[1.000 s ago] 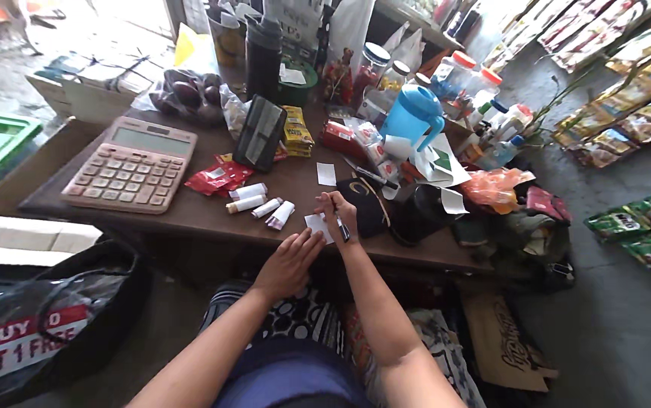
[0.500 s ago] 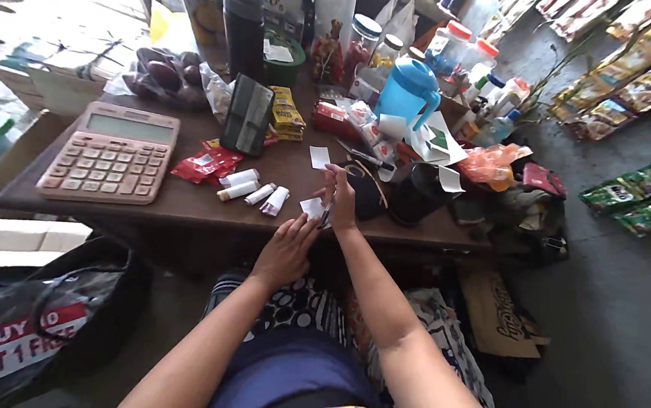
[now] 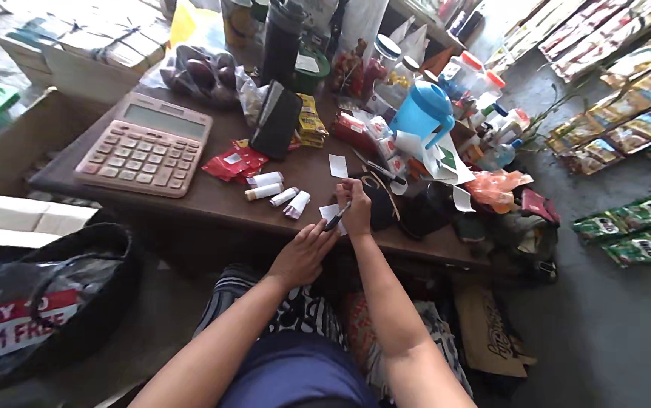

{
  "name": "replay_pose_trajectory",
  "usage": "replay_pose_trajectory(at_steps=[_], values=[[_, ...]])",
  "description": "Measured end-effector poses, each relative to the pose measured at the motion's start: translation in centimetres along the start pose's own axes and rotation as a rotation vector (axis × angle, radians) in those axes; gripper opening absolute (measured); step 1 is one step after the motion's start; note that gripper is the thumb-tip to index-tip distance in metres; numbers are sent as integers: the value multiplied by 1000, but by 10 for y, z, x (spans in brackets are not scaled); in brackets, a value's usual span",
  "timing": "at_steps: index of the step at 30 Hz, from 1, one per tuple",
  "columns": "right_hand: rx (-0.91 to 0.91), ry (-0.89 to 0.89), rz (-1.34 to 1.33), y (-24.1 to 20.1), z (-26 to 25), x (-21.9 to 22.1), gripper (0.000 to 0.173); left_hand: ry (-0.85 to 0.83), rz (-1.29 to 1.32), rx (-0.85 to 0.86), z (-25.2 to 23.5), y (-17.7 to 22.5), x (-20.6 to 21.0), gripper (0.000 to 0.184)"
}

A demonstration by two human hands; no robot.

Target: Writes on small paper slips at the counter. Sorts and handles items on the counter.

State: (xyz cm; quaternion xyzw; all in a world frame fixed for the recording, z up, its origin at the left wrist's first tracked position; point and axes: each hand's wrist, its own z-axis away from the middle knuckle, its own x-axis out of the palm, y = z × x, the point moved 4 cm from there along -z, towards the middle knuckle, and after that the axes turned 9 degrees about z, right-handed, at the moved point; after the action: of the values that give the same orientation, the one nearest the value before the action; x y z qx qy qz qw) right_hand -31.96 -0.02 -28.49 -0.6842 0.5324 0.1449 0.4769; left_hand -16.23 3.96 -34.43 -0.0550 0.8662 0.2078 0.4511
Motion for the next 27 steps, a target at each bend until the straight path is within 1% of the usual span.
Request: replay_pose_trajectory(at_steps=[9,11,13,15,16,17,19,20,22,23,25,27], values=[[16,-1,23,4,-2,3,15,13,-52,16,-2,1,-3,77],[10,8,21,4,-1,3,14,-33,-49,2,-3,4,-7,78],[4,2,10,3,-2,3,14,-44,-1,-6,-3,6,-13,79],[12,-17,3,3,-2,3,16,-26,135,-22,-2,7,-22,82],[15,-21,-1,3,-1,3,16,14,215,-20,1,6,-27,81],[17,-20,-5,4,-1,3,16,74,268,-5,5,3,-31,76],[14,-7,-13,4,-2,3,16,238,291,18,18,-7,-40,56],[16,-5,-16,4,-2,3,16,328,280,-5,27,-13,-47,46],[22,-3,-29,4,-2,3,15,463,215,-131,45,-29,-63,33],[18,2,-34,5,-2,3,15,504,179,-202,52,-38,-72,29],[14,0,-45,6,-2,3,15,521,102,-332,60,-57,-88,27],[9,-1,-45,6,-3,3,15,519,28,-406,61,-70,-99,31]])
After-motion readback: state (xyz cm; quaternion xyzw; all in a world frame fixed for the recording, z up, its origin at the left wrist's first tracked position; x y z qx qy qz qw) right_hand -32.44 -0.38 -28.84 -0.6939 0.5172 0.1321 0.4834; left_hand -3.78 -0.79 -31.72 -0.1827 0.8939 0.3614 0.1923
